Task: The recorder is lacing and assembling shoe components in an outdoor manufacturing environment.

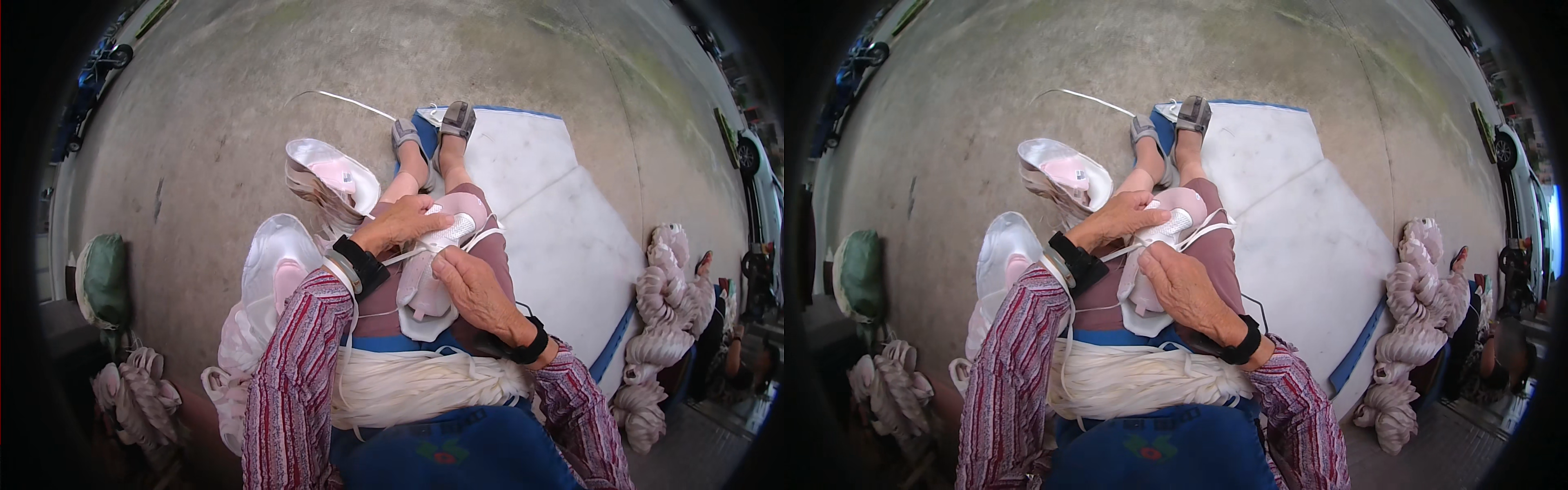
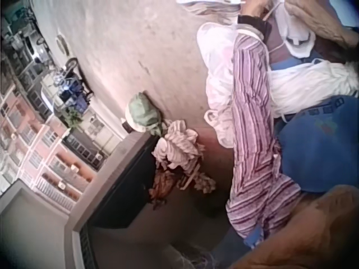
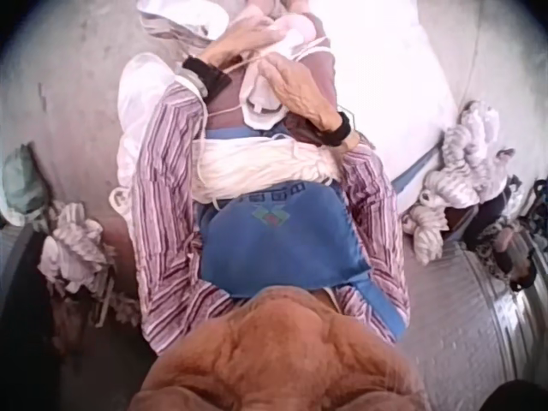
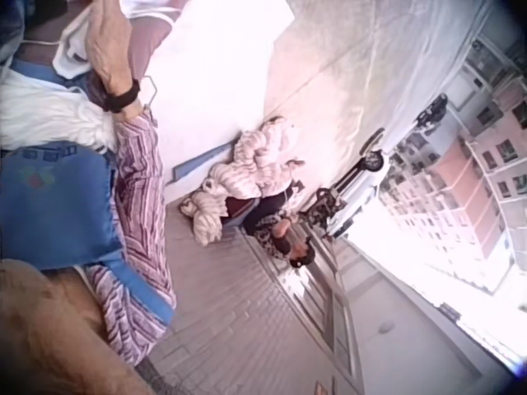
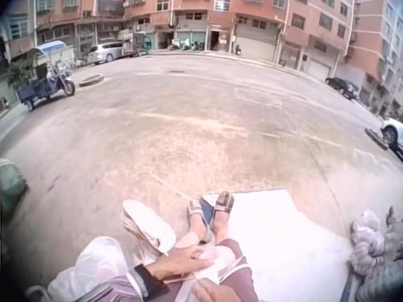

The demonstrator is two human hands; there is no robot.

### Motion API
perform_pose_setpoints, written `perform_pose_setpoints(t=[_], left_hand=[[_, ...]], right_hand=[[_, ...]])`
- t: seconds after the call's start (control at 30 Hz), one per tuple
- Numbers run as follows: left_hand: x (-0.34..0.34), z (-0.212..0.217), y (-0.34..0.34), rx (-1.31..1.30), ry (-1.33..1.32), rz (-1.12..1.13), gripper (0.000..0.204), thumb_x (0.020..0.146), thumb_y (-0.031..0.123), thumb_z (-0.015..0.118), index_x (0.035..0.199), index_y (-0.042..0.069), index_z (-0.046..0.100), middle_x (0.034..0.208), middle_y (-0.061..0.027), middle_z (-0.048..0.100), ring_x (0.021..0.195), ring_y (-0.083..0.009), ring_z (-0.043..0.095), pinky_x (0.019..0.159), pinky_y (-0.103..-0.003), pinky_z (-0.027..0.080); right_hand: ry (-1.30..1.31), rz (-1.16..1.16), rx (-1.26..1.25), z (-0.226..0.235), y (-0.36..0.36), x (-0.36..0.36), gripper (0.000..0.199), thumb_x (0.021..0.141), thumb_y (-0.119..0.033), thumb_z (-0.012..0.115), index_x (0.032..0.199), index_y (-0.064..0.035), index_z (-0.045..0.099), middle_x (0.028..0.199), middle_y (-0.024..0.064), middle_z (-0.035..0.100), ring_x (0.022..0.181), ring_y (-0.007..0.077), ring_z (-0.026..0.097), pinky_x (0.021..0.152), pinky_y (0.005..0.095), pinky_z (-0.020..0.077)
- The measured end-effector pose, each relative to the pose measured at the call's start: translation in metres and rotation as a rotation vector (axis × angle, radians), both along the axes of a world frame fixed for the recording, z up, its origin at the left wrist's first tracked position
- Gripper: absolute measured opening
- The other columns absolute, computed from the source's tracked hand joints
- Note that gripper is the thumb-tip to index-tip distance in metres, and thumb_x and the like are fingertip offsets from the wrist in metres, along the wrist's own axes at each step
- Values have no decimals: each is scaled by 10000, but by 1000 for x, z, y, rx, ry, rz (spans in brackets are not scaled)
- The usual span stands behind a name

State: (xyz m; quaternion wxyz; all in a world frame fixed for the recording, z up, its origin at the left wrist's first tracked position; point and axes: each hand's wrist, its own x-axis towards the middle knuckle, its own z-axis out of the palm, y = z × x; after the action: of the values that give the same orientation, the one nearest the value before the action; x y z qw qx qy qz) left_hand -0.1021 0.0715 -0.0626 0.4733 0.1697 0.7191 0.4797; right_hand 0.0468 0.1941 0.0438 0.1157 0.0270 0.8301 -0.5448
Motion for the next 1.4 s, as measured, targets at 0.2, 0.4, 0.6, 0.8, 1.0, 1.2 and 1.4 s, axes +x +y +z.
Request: perform_pose_setpoints(t=[0.2,0.4,0.6,0.8,1.0,1.2,1.4], left_hand=[[-3,14,-6,-56,184,112,459,813,263,683,1102,-77,576,943,-117,640,835,-159,583,720,-288,462],[-3,18,-12,44,169,149,423,806,250,682,1078,-64,602,928,-104,649,815,-156,592,701,-281,466],[-6,2,-17,178,36,191,409,803,208,682,1077,-86,605,936,-112,656,822,-153,604,705,-275,473],[6,-21,-17,122,290,304,471,764,291,677,1055,-71,593,980,-199,630,905,-267,607,806,-356,464],[52,23,-52,19,687,392,198,801,148,630,937,9,595,898,-185,605,819,-293,605,728,-361,483],[77,52,-39,30,714,286,142,821,101,639,923,2,627,828,-89,607,700,-179,600,667,-282,483],[66,54,-34,-35,543,258,172,816,152,641,854,-12,605,772,-131,600,706,-234,585,683,-325,470]], right_hand=[[-112,-111,34,69,34,44,319,987,-251,421,827,5,525,672,92,496,634,193,480,603,318,407],[-162,-661,-208,158,93,143,263,971,-258,476,765,-94,466,553,-83,321,433,15,263,381,195,184],[382,-1342,-348,219,221,301,198,985,-249,462,804,-170,472,546,-114,280,368,-16,173,298,168,143],[99,-1009,503,80,261,301,256,965,-206,439,771,-46,486,638,14,396,586,112,371,530,278,330],[272,-484,827,45,145,142,182,889,-136,533,761,-10,558,681,149,567,662,317,534,634,410,414],[25,-108,345,19,64,49,223,802,-219,661,853,-12,593,661,166,611,607,305,622,570,347,481],[118,-134,296,-30,34,22,254,832,-224,615,947,3,614,739,216,626,670,369,621,613,409,479]])
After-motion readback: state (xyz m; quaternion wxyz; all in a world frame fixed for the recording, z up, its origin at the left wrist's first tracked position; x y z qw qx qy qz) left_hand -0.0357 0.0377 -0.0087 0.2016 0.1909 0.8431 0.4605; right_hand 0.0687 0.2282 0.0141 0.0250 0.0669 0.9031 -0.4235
